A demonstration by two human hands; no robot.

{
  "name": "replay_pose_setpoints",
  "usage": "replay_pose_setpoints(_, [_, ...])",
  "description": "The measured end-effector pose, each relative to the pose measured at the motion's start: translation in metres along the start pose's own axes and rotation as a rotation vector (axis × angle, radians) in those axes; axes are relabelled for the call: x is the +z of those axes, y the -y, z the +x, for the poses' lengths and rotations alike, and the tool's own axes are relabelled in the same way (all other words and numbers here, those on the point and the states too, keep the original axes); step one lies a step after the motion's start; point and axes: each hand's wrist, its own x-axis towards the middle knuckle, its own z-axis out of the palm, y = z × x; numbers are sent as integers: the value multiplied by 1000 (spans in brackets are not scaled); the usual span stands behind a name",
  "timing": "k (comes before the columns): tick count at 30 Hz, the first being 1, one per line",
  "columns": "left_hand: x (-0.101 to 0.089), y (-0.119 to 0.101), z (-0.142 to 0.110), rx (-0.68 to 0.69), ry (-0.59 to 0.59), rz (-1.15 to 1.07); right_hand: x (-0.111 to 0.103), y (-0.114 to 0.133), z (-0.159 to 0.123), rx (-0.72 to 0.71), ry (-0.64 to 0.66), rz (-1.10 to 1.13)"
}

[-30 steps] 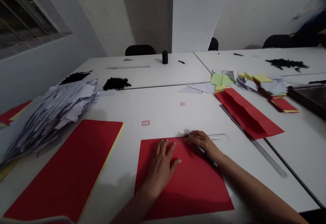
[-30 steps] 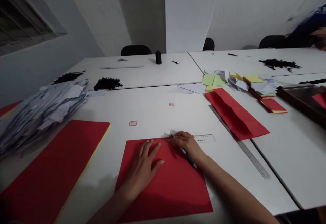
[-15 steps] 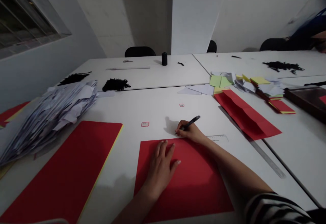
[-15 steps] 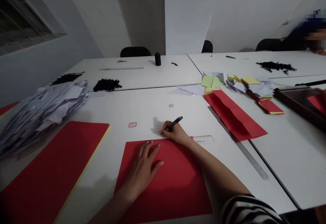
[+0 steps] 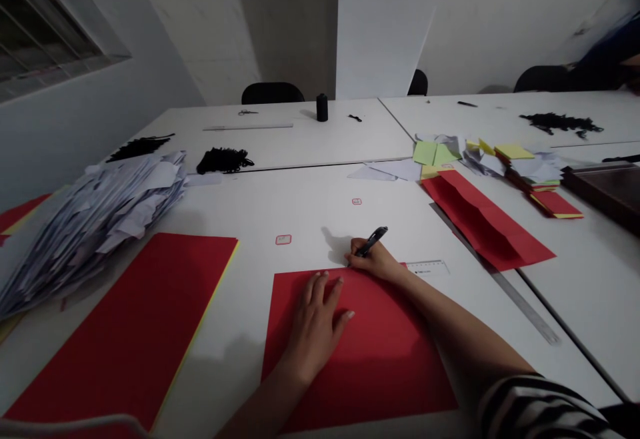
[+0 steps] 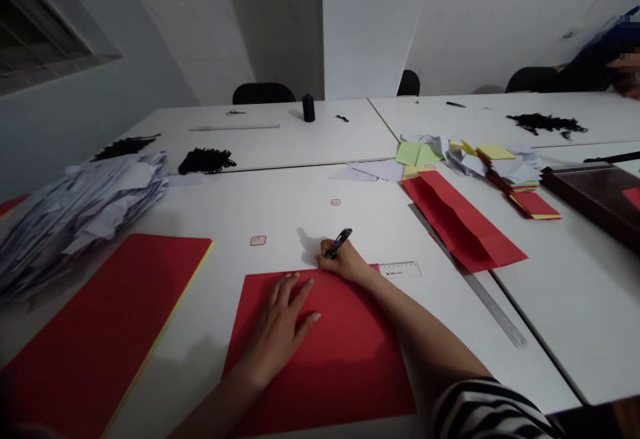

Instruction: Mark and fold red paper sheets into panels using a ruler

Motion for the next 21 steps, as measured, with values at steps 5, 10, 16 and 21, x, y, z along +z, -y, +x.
replay_pose_setpoints(5, [1, 0, 0, 2, 0, 4, 0, 0, 0, -1, -6, -14])
replay_pose_setpoints(10, [2, 0, 0, 5, -11, 9, 0, 2, 0, 0, 1, -23])
replay_pose_setpoints(16, [2, 0, 0, 6, -12, 16, 0, 0, 0, 4, -9, -19])
replay_pose_setpoints(21, [2, 1, 0, 14, -24, 20, 0, 1, -1, -2, -2, -12])
